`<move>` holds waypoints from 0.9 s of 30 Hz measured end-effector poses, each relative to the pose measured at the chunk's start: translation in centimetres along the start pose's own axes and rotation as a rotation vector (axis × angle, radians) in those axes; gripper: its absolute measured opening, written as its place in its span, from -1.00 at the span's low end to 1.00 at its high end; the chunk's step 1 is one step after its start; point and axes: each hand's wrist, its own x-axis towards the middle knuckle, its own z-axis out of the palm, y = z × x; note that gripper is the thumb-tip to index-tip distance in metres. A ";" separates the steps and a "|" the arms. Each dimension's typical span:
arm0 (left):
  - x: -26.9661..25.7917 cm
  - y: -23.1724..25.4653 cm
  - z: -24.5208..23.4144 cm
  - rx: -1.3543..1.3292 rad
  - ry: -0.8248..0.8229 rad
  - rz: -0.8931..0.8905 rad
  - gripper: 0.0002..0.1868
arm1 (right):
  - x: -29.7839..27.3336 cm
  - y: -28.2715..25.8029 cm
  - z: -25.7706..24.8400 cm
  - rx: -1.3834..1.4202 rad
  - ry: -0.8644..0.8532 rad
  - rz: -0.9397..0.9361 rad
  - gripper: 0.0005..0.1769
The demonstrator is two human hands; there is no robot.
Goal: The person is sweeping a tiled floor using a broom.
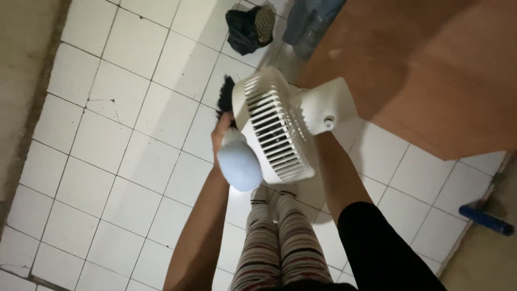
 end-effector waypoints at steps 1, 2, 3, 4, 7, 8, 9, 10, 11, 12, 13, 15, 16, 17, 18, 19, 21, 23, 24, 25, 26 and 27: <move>0.1 0.3 0.0 0.001 0.005 0.008 -0.85 | 0.7 0.2 0.9 0.001 -0.006 0.000 -0.69; 0.1 0.7 -0.2 0.177 0.005 0.056 -0.84 | 1.3 0.1 2.0 0.005 -0.015 -0.004 -0.68; 0.1 1.2 -0.4 0.353 0.006 0.102 -0.82 | 1.8 0.1 3.1 0.008 -0.025 -0.009 -0.68; 0.2 0.5 -0.6 0.357 0.011 0.094 -0.82 | 1.5 0.9 4.0 0.005 -0.041 0.002 -0.68; -0.4 -0.6 -1.1 0.007 0.061 -0.130 -0.85 | -0.4 3.6 6.2 -0.006 -0.084 0.043 -0.68; -0.6 -0.3 -1.1 0.045 0.047 -0.088 -0.89 | -0.8 4.4 6.3 -0.009 -0.089 0.058 -0.67; -0.7 0.1 -1.0 0.083 0.033 -0.044 -0.92 | -1.2 5.2 6.4 -0.013 -0.093 0.072 -0.67; -0.5 0.6 -1.2 0.079 0.028 -0.040 -0.92 | -1.3 5.3 6.4 -0.012 -0.092 0.082 -0.67; -0.3 1.2 -1.3 0.139 0.007 0.035 -0.95 | -1.4 5.5 6.3 -0.010 -0.091 0.091 -0.67; -0.2 1.7 -1.3 0.199 -0.013 0.107 -0.92 | -1.7 5.9 6.2 -0.010 -0.092 0.104 -0.67; 0.1 1.8 -1.2 0.194 -0.018 0.108 -0.92 | -2.1 5.9 5.8 -0.010 -0.093 0.116 -0.66; -0.1 1.9 -1.3 0.375 -0.010 0.206 -0.88 | -4.0 6.4 5.1 -0.012 -0.102 0.150 -0.66; -0.3 1.9 -1.2 0.370 -0.020 0.202 -0.88 | -4.2 9.3 5.4 -0.010 -0.104 0.170 -0.66; -0.5 2.0 -1.0 0.408 -0.028 0.229 -0.86 | -4.6 11.2 6.2 -0.008 -0.106 0.189 -0.66; -0.6 2.1 -0.9 0.444 -0.035 0.261 -0.79 | -4.3 11.4 7.7 -0.006 -0.105 0.205 -0.65; -1.1 2.7 -0.7 0.437 -0.044 0.263 -0.79 | -6.3 9.5 5.7 -0.005 -0.097 0.212 -0.65; -2.2 4.0 0.1 0.426 -0.104 0.101 -0.83 | -10.3 5.8 1.3 0.345 0.125 0.037 -0.70; -3.6 1.6 -0.4 0.459 -0.120 0.125 -0.86 | -11.5 4.2 -0.7 0.325 0.251 -0.039 -0.71; -4.2 0.4 -0.5 0.498 -0.125 0.152 -0.87 | -11.8 3.4 -1.8 0.303 0.370 -0.124 -0.72; -4.8 -0.2 -0.4 0.493 -0.131 0.158 -0.87 | -12.2 2.2 -3.2 0.302 0.379 -0.123 -0.72; -5.3 -0.8 -0.5 0.540 -0.138 0.196 -0.90 | -12.5 1.0 -4.4 0.423 0.459 -0.227 -0.76; -5.9 -1.5 -0.6 0.586 -0.144 0.235 -0.90 | -12.9 -0.3 -5.6 0.543 0.536 -0.334 -0.79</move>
